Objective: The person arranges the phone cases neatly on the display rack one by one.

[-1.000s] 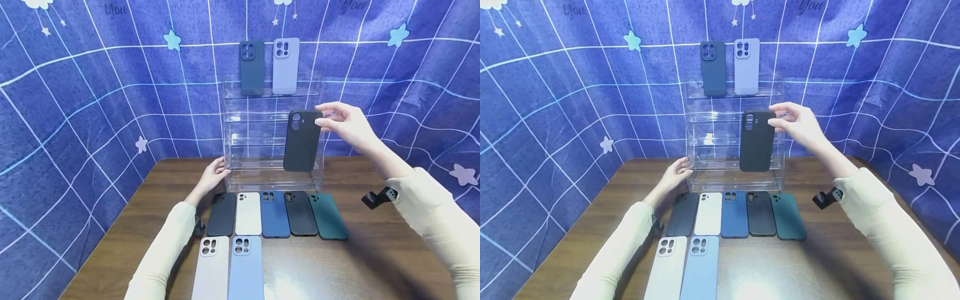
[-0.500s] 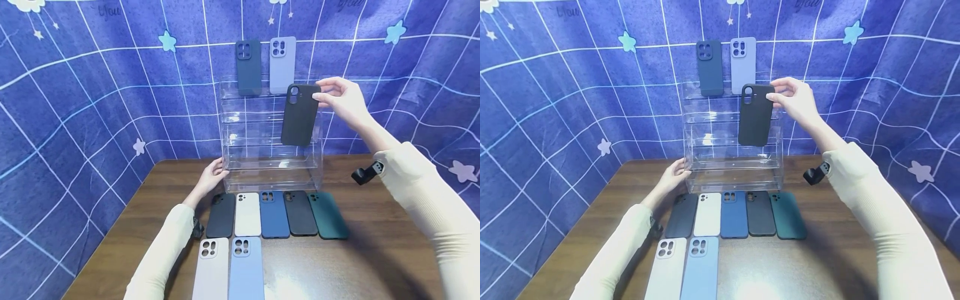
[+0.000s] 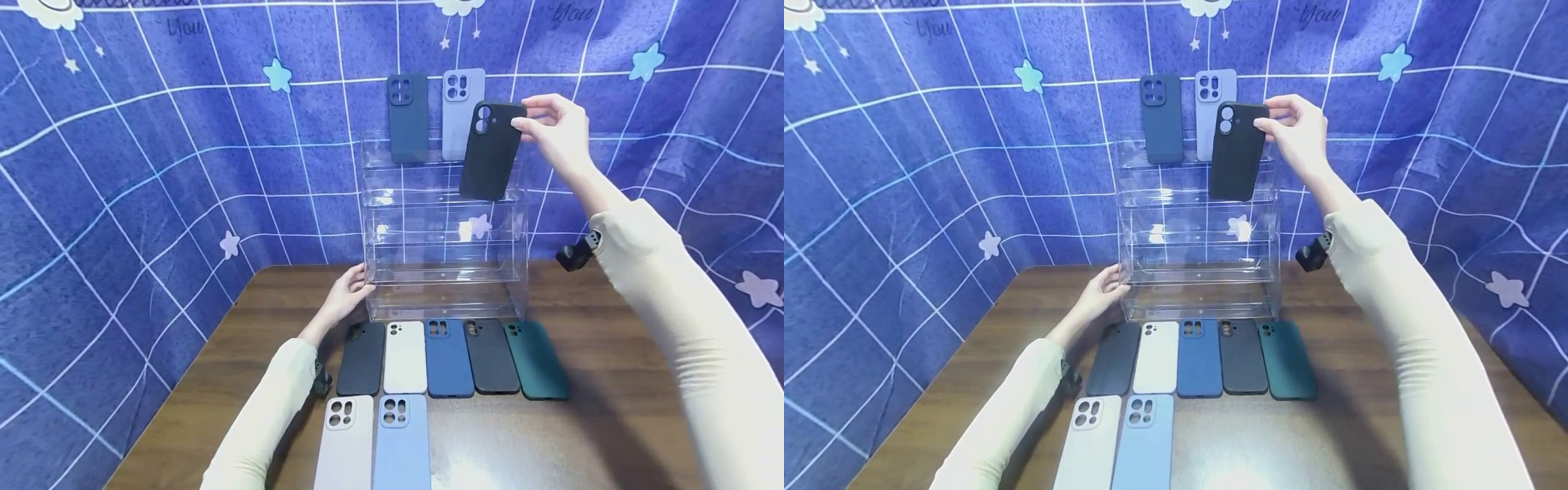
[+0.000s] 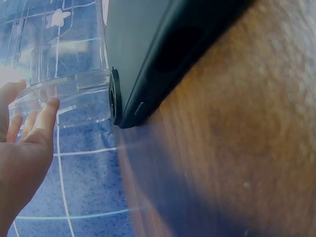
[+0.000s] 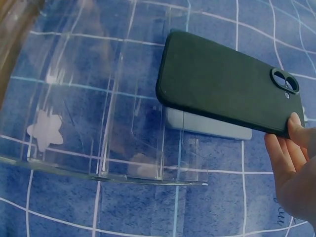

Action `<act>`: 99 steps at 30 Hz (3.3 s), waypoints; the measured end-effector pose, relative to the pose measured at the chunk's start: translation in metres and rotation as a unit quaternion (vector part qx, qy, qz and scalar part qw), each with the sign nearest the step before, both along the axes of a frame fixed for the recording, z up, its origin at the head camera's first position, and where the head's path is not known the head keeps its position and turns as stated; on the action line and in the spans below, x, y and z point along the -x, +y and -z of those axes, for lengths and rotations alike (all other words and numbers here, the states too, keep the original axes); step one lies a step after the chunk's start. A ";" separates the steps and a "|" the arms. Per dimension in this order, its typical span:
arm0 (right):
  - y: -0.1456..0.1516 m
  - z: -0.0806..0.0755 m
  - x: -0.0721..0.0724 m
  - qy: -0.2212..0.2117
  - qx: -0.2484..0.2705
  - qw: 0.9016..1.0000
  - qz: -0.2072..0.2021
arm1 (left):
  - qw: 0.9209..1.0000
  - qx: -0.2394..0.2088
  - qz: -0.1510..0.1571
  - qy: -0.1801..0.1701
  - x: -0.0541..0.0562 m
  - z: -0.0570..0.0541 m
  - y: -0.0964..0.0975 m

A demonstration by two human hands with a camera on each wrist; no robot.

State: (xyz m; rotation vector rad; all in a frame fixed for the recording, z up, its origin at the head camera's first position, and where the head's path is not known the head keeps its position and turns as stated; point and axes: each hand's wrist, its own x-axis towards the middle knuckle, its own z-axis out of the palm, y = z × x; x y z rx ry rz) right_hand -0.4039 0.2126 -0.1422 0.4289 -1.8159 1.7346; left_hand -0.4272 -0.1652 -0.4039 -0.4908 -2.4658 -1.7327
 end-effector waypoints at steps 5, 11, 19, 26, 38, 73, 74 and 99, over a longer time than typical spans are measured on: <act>-0.005 -0.005 0.013 0.001 0.009 0.999 0.036 | 1.000 -0.007 0.003 -0.002 0.000 0.002 0.001; -0.006 -0.003 0.034 0.005 0.019 0.998 0.058 | 1.000 -0.009 0.008 0.001 0.001 0.005 0.001; -0.005 0.014 0.059 0.005 0.004 0.996 0.092 | 1.000 -0.002 0.013 -0.001 0.000 0.000 0.004; -0.016 0.018 0.063 -0.020 0.032 0.997 0.062 | 1.000 0.007 0.018 -0.019 -0.014 -0.014 0.003; -0.020 0.027 0.087 -0.077 0.076 0.994 0.022 | 1.000 0.010 0.007 -0.010 0.002 0.002 -0.002; -0.004 0.070 0.040 -0.097 -0.124 0.986 0.049 | 1.000 -0.008 0.013 -0.002 0.002 0.002 0.003; -0.004 0.071 0.038 -0.096 -0.129 0.986 0.046 | 1.000 -0.009 0.012 -0.002 0.001 0.002 0.003; -0.005 0.114 -0.009 -0.098 -0.227 0.968 -0.034 | 0.999 -0.005 0.031 0.008 0.002 0.005 0.003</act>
